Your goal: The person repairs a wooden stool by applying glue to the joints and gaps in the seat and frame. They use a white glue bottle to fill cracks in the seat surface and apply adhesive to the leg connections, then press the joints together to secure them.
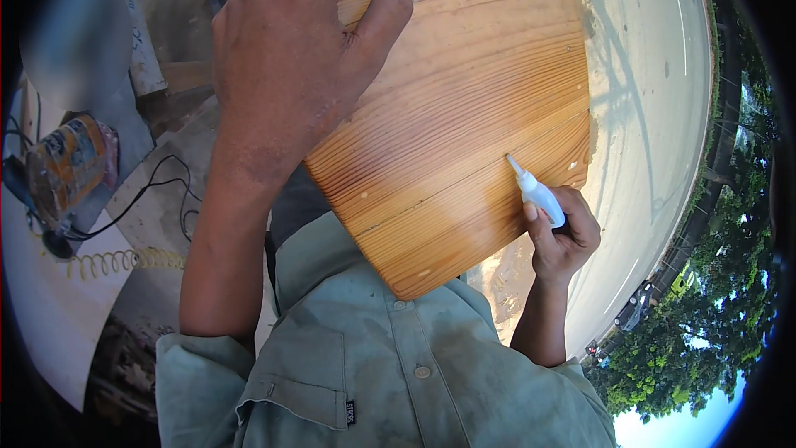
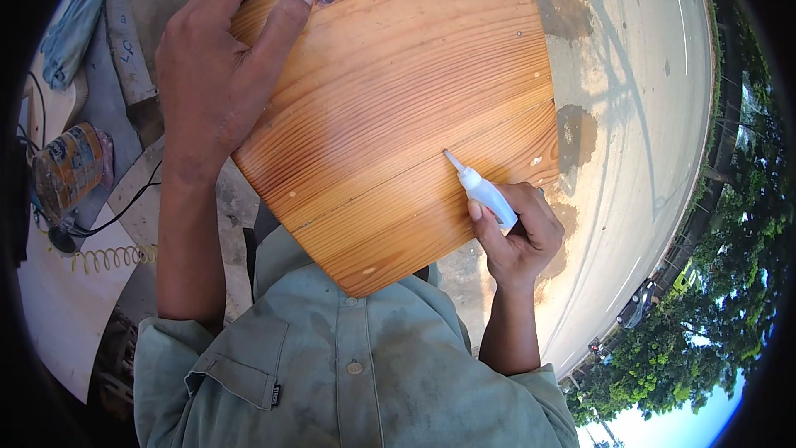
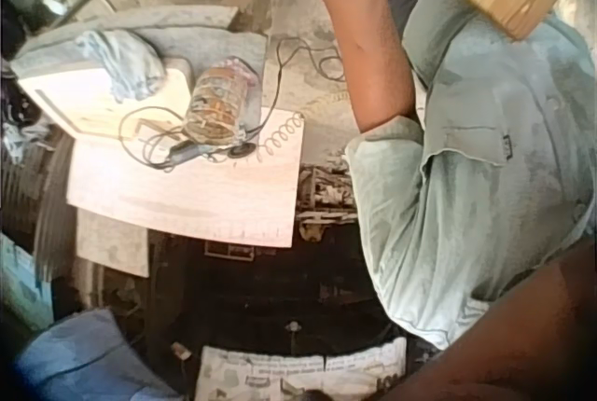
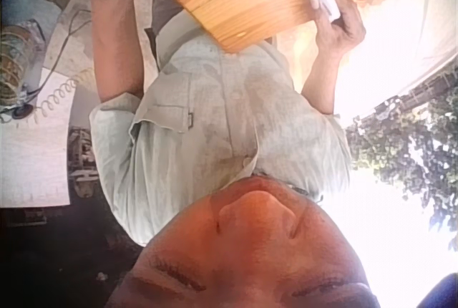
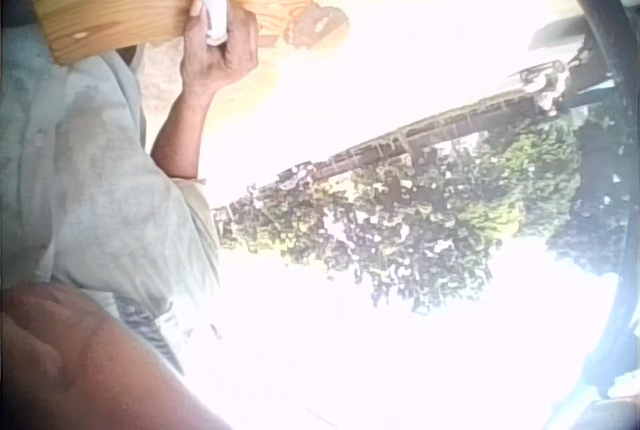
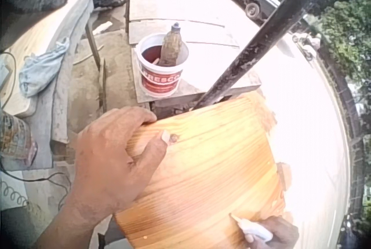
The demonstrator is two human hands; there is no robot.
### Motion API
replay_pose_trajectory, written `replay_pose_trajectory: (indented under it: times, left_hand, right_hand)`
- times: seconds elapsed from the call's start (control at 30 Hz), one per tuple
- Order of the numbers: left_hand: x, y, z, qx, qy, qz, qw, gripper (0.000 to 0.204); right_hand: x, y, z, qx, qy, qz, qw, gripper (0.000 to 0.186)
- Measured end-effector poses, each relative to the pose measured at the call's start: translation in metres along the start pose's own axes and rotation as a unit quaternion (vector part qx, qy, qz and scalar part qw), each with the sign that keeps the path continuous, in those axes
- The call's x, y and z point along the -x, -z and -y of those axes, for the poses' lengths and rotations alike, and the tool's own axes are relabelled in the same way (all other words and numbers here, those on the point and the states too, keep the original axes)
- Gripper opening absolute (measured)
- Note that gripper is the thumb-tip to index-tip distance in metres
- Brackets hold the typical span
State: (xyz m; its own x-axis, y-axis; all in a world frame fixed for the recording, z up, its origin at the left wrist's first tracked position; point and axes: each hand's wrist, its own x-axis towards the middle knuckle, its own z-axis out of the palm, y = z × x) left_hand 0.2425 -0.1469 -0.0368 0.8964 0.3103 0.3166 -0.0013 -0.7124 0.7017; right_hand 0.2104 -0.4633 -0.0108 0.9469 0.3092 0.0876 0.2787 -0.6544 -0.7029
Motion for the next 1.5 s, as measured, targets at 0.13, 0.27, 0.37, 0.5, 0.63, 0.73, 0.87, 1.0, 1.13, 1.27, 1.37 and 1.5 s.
replay_pose_trajectory:
  times: [0.13, 0.27, 0.37, 0.5, 0.63, 0.73, 0.87, 1.0, 1.13, 1.27, 1.37, 1.5]
  left_hand:
    - [0.003, -0.005, 0.003, -0.002, -0.005, -0.029, 1.0, 0.026]
    - [0.002, -0.004, -0.004, -0.014, -0.005, -0.038, 0.999, 0.027]
    - [0.003, 0.001, -0.012, -0.014, -0.01, -0.042, 0.999, 0.027]
    - [0.003, -0.001, -0.003, -0.026, 0.039, 0.012, 0.999, 0.033]
    - [0.005, -0.001, -0.001, -0.039, 0.046, 0.009, 0.998, 0.032]
    - [0.004, -0.001, -0.002, -0.042, 0.048, 0.011, 0.998, 0.032]
    - [0.004, -0.001, -0.003, -0.04, 0.051, 0.007, 0.998, 0.032]
    - [0.003, 0.0, -0.004, -0.044, 0.059, 0.012, 0.997, 0.032]
    - [0.003, -0.001, -0.005, -0.048, 0.059, 0.01, 0.997, 0.032]
    - [0.003, 0.001, -0.006, -0.045, 0.063, 0.012, 0.997, 0.033]
    - [0.003, 0.0, -0.006, -0.037, 0.065, 0.012, 0.997, 0.032]
    - [0.002, 0.0, -0.007, -0.036, 0.066, 0.015, 0.997, 0.032]
  right_hand:
    - [0.0, 0.0, 0.0, -0.002, -0.004, -0.004, 1.0, 0.022]
    - [0.0, 0.001, -0.002, -0.001, -0.011, -0.008, 1.0, 0.021]
    - [-0.002, 0.002, -0.001, -0.003, -0.014, -0.007, 1.0, 0.021]
    - [0.0, 0.003, -0.003, -0.006, -0.021, -0.014, 1.0, 0.021]
    - [-0.001, 0.003, -0.003, -0.003, -0.022, -0.019, 1.0, 0.022]
    - [-0.001, 0.003, -0.005, -0.001, -0.021, -0.024, 1.0, 0.022]
    - [-0.002, 0.003, -0.007, -0.004, -0.017, -0.027, 0.999, 0.021]
    - [-0.003, 0.003, -0.007, -0.003, -0.017, -0.026, 1.0, 0.02]
    - [-0.002, 0.003, -0.006, 0.001, -0.022, -0.029, 0.999, 0.02]
    - [-0.003, 0.004, -0.007, -0.001, -0.022, -0.033, 0.999, 0.019]
    - [-0.003, 0.005, -0.011, 0.002, -0.019, -0.039, 0.999, 0.019]
    - [-0.003, 0.005, -0.012, -0.007, -0.018, -0.042, 0.999, 0.019]
